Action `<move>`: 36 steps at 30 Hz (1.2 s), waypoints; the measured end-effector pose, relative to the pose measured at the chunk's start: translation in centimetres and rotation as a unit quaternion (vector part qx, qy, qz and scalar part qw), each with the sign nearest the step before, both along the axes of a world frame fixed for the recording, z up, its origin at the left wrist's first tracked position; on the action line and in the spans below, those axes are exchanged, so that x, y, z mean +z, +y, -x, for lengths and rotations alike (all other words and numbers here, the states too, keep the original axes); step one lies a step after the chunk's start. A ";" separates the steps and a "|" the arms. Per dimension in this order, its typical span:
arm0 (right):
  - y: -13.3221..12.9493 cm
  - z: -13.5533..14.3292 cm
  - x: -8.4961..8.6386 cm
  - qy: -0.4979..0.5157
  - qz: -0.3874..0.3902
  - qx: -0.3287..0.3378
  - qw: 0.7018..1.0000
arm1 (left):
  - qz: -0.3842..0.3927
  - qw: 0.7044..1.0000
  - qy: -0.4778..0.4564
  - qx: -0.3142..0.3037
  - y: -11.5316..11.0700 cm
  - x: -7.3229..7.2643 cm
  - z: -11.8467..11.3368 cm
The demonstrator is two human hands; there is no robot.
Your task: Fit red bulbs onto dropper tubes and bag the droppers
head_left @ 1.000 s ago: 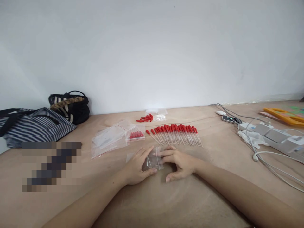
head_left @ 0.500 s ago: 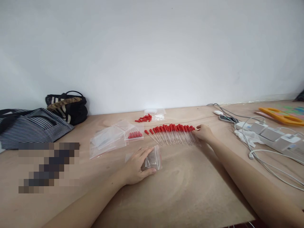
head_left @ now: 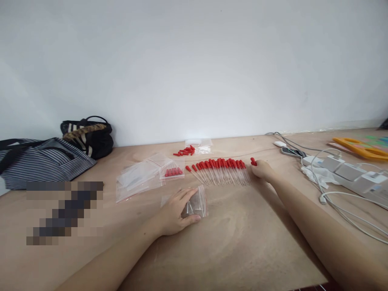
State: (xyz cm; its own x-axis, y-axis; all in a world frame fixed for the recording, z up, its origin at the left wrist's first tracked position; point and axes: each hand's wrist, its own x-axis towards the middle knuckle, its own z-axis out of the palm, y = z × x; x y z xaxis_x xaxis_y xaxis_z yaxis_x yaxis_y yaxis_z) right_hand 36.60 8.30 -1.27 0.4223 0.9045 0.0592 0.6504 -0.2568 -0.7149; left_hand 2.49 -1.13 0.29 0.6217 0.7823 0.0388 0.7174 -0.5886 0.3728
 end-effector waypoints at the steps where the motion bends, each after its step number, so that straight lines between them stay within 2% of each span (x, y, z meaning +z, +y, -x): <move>1: -0.1 0.1 0.3 0.023 -0.015 0.005 1.000 | -0.002 1.000 0.000 0.002 0.0 0.0 0.0; 4: -0.8 1.4 1.3 0.097 -0.060 0.035 0.993 | -0.004 1.000 -0.004 -0.004 0.0 0.0 0.0; 7: -2.3 4.7 1.6 0.182 -0.100 0.086 0.974 | -0.002 1.000 -0.006 -0.010 0.1 0.1 -0.1; 9: -3.7 7.6 1.3 0.296 -0.136 0.137 0.936 | -0.002 1.000 -0.006 -0.007 0.0 0.2 -0.2; 13: -6.2 11.8 0.4 0.452 -0.087 0.154 0.874 | 0.000 1.000 -0.004 -0.005 -0.1 0.4 -0.2; 17: -6.8 12.5 0.0 0.559 -0.078 0.143 0.813 | 0.002 1.000 0.004 -0.008 -0.1 0.5 -0.2; 20: -6.5 11.9 -0.1 0.590 -0.080 0.144 0.790 | 0.004 1.000 0.008 -0.016 0.0 0.5 0.0; 22: -6.5 11.5 -0.2 0.587 -0.086 0.144 0.792 | 0.005 1.000 0.008 -0.018 0.1 0.4 0.1; 24: -6.6 11.2 -0.5 0.566 -0.093 0.148 0.806 | 0.007 1.000 0.006 -0.017 0.1 0.3 0.2; 28: -7.2 9.9 -1.0 0.472 -0.087 0.183 0.858 | 0.018 1.000 0.002 -0.008 0.2 0.1 0.5; 32: -7.3 8.4 -1.0 0.362 -0.039 0.204 0.909 | 0.022 1.000 -0.003 -0.007 0.2 0.2 0.4; 36: -6.7 7.5 -1.0 0.290 0.003 0.219 0.932 | 0.028 1.000 -0.008 -0.006 0.2 0.4 0.3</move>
